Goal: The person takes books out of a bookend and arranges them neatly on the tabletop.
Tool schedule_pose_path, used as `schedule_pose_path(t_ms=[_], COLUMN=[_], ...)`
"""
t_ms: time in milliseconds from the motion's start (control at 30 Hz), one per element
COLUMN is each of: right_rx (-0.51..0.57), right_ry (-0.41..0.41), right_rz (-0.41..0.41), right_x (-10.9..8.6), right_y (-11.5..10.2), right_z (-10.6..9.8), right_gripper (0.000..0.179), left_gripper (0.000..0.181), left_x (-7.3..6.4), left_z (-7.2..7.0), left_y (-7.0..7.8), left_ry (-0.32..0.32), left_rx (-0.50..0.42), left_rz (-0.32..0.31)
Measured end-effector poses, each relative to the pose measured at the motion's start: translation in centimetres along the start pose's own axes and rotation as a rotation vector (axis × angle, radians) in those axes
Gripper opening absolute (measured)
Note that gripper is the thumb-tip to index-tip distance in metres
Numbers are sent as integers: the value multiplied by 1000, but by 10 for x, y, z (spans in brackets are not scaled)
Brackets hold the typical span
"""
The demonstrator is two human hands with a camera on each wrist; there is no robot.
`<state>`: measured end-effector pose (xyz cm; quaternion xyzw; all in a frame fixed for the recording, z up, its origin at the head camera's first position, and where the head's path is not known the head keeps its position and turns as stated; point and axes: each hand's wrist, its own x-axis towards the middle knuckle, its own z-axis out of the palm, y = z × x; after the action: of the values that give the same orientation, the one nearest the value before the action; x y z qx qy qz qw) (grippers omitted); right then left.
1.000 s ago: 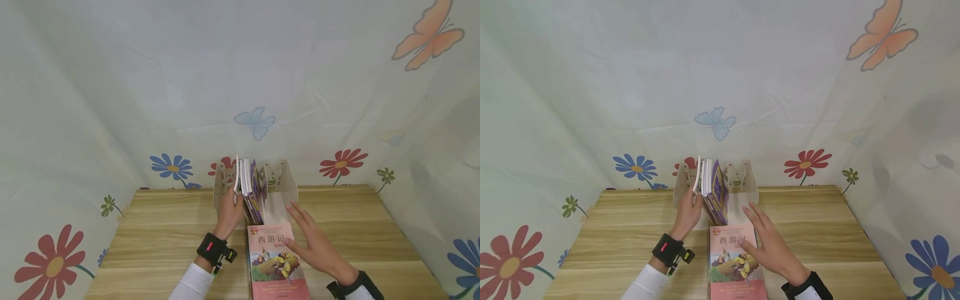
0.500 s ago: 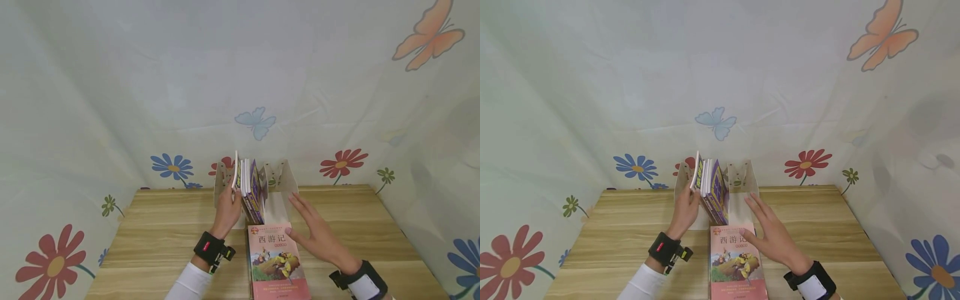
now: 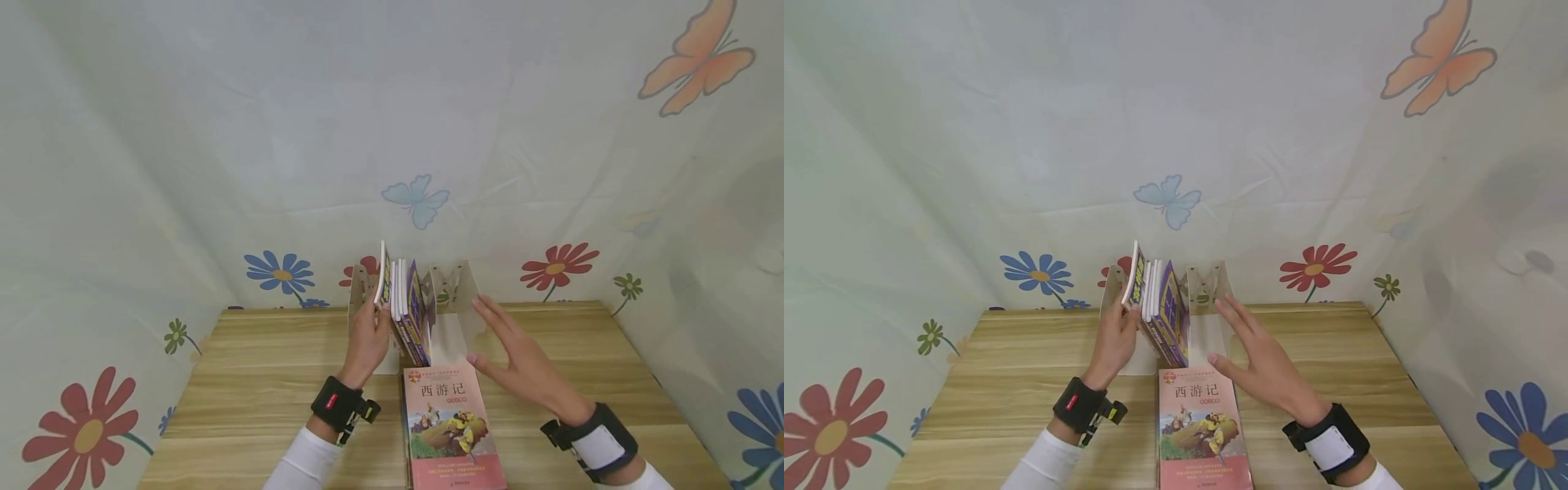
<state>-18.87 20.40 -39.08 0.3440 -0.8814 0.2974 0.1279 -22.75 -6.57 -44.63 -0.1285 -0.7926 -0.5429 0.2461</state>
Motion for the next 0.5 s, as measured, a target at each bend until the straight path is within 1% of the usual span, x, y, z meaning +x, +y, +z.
schedule_pose_path(t_ms=[133, 233, 500], right_rx=[10, 13, -1], right_ry=[-2, -6, -2], right_rz=[-3, 4, -11], right_x=[5, 6, 10], right_y=[-1, -3, -6], right_z=[-5, -7, -10], right_gripper=[81, 81, 80], left_gripper=[48, 48, 51], left_x=[0, 0, 2], left_z=[-4, -8, -17], left_y=[6, 11, 27], left_ry=[-19, -26, -17], left_rx=[-62, -87, -55], left_rz=[10, 20, 0])
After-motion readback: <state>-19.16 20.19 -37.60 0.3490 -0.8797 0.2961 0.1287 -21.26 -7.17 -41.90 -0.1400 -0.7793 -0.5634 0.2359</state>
